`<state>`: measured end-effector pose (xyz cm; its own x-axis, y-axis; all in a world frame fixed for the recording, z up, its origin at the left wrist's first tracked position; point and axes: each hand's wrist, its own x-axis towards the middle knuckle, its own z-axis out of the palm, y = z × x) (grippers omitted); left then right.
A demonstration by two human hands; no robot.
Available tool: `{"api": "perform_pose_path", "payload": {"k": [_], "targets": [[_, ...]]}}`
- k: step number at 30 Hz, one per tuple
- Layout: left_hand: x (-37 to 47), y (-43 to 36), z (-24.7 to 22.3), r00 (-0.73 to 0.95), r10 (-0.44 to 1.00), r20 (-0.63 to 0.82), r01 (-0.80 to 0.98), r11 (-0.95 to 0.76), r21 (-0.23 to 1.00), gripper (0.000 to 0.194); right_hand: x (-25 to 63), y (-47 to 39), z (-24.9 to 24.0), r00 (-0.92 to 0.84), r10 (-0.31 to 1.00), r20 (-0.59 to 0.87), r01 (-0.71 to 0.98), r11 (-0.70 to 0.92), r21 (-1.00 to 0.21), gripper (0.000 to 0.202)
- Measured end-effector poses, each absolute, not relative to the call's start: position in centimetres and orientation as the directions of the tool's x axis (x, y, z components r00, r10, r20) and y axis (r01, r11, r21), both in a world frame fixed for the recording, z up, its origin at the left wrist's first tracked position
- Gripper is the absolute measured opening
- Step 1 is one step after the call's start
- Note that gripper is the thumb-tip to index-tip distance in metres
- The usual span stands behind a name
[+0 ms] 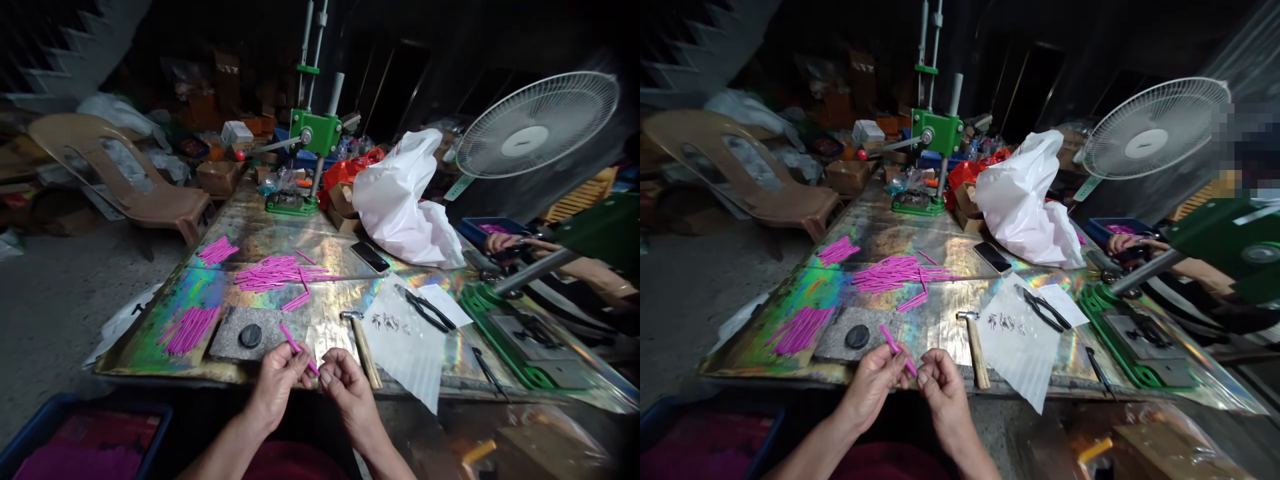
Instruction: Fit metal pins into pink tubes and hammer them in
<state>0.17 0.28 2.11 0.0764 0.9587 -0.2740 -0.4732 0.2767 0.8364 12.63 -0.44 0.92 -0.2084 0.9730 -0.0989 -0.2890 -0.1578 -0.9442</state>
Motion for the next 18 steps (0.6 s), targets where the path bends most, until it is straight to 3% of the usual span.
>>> {"api": "perform_pose_path", "payload": {"k": [11, 15, 18], "targets": [[0.2, 0.0, 2.6, -0.039, 0.98, -0.196, -0.352, 0.17, 0.921, 0.023, 11.8, -0.1, 0.4, -0.145, 0.975, -0.168, -0.373, -0.211, -0.904, 0.031], [-0.2, 0.1, 2.3, -0.048, 0.98, -0.192, -0.365, 0.162, 0.917, 0.023, 11.8, 0.1, 0.6, -0.158, 0.973, -0.166, -0.295, -0.207, -0.933, 0.032], [-1.9, 0.6, 1.9, -0.123, 0.974, -0.192, -0.38, 0.132, 0.915, 0.022, 13.7, 1.0, 0.2, -0.078, 0.988, -0.131, -0.09, -0.138, -0.986, 0.029]]}}
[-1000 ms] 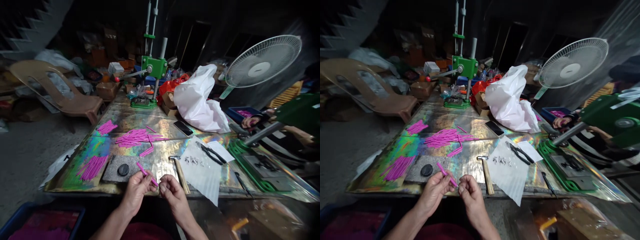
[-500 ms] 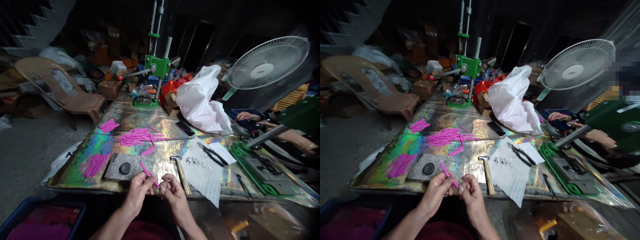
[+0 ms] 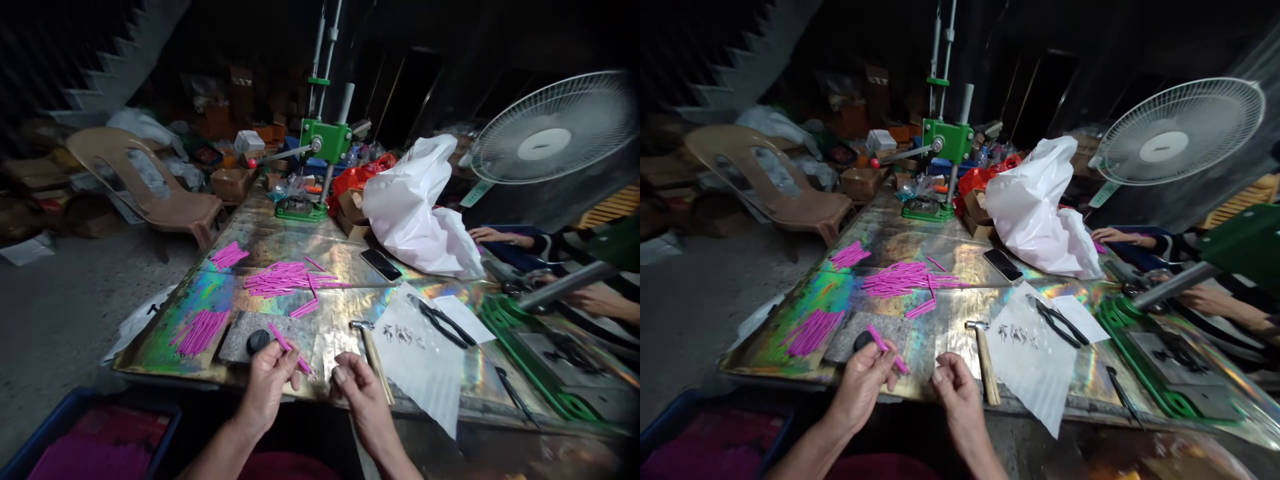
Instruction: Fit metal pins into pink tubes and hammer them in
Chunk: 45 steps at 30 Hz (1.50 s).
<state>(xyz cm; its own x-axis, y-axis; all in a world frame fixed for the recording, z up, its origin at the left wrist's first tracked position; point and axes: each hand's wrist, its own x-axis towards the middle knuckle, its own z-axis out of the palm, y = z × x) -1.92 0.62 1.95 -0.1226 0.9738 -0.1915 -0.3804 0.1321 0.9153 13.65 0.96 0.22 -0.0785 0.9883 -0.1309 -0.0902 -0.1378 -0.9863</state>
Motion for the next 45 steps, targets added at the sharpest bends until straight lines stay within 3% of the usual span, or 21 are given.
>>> {"api": "perform_pose_path", "payload": {"k": [2, 5, 9, 12, 23, 41, 45], "targets": [[-3.7, 1.1, 1.8, -0.229, 0.96, -0.16, -0.367, 0.067, 0.928, 0.02, 16.0, 2.0, -0.4, 0.043, 0.997, -0.062, 0.208, -0.07, -0.976, 0.029], [-6.7, 1.7, 1.9, -0.386, 0.92, -0.068, -0.281, -0.047, 0.958, 0.018, 19.8, 3.7, -2.0, 0.122, 0.991, -0.048, 0.677, -0.118, -0.727, 0.034], [-9.3, 2.1, 1.8, -0.477, 0.878, 0.04, -0.116, -0.108, 0.987, 0.014, 22.6, 5.0, -4.4, 0.081, 0.996, -0.039, 0.922, -0.09, -0.376, 0.045], [-9.7, 2.1, 1.2, -0.483, 0.87, 0.097, -0.028, -0.127, 0.992, 0.011, 22.7, 5.2, -5.3, 0.014, 0.994, -0.105, 0.957, -0.044, -0.286, 0.046], [-9.4, 1.5, 0.0, -0.44, 0.879, 0.181, 0.173, -0.114, 0.978, 0.009, 22.6, 5.4, -5.4, 0.0, 0.982, -0.186, 0.969, -0.046, -0.244, 0.046], [-9.2, 1.4, 0.2, -0.447, 0.866, 0.224, 0.25, -0.12, 0.961, 0.011, 22.5, 5.4, -5.3, 0.002, 0.986, -0.165, 0.959, -0.048, -0.279, 0.051], [-9.2, 1.4, 0.2, -0.408, 0.875, 0.262, 0.342, -0.12, 0.932, 0.011, 22.4, 5.7, -4.6, 0.022, 0.977, -0.214, 0.959, -0.081, -0.27, 0.049]]}}
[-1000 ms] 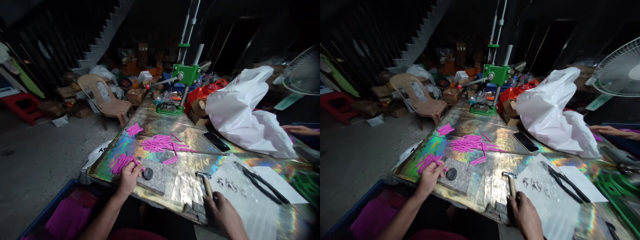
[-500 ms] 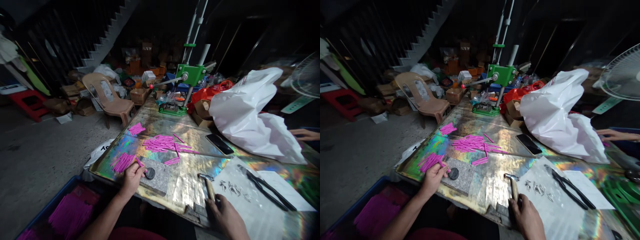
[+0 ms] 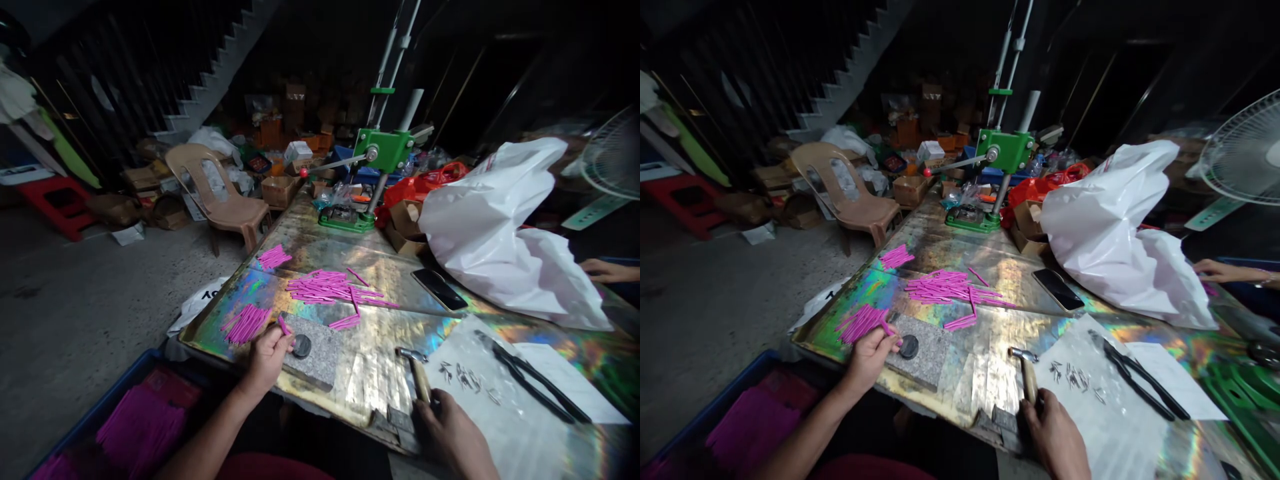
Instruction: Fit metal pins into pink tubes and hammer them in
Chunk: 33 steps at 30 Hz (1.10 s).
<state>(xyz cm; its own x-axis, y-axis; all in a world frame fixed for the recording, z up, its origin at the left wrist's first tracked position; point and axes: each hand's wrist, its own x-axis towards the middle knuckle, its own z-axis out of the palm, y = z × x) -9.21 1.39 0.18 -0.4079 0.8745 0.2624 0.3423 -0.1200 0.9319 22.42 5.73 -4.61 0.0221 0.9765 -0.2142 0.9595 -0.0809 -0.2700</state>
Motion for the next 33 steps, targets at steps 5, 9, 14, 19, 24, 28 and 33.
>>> {"api": "perform_pose_path", "payload": {"k": [5, 9, 14, 19, 24, 28, 33], "targets": [[-9.4, 1.4, 0.8, -0.17, 0.902, 0.396, 0.603, -0.222, 0.766, 0.015, 22.4, 6.5, -2.7, 0.087, 0.954, -0.287, 0.853, -0.22, -0.472, 0.039], [-9.6, 1.6, 1.6, -0.069, 0.879, 0.471, 0.681, -0.304, 0.667, 0.018, 21.0, 5.9, -1.1, 0.009, 0.966, -0.259, 0.541, -0.223, -0.811, 0.017], [-9.7, 1.9, 2.0, 0.002, 0.845, 0.535, 0.711, -0.377, 0.594, 0.018, 17.8, 5.0, 0.8, -0.143, 0.936, -0.322, 0.196, -0.292, -0.936, 0.015], [-9.9, 1.9, 1.4, 0.014, 0.83, 0.558, 0.723, -0.394, 0.568, 0.016, 15.6, 4.3, 3.4, -0.28, 0.937, -0.21, -0.001, -0.219, -0.976, 0.032], [-9.9, 2.0, 0.8, 0.003, 0.831, 0.556, 0.744, -0.373, 0.555, 0.018, 13.8, 2.9, 4.7, -0.346, 0.909, -0.233, 0.053, -0.229, -0.972, 0.054], [-9.7, 1.9, 0.9, 0.002, 0.847, 0.531, 0.743, -0.357, 0.566, 0.021, 13.0, 2.0, 5.6, -0.337, 0.936, -0.104, 0.173, -0.047, -0.984, 0.051], [-9.4, 1.8, 0.8, -0.031, 0.854, 0.52, 0.744, -0.328, 0.582, 0.022, 12.6, 2.5, 6.9, -0.463, 0.861, 0.21, 0.36, 0.399, -0.843, 0.039]]}}
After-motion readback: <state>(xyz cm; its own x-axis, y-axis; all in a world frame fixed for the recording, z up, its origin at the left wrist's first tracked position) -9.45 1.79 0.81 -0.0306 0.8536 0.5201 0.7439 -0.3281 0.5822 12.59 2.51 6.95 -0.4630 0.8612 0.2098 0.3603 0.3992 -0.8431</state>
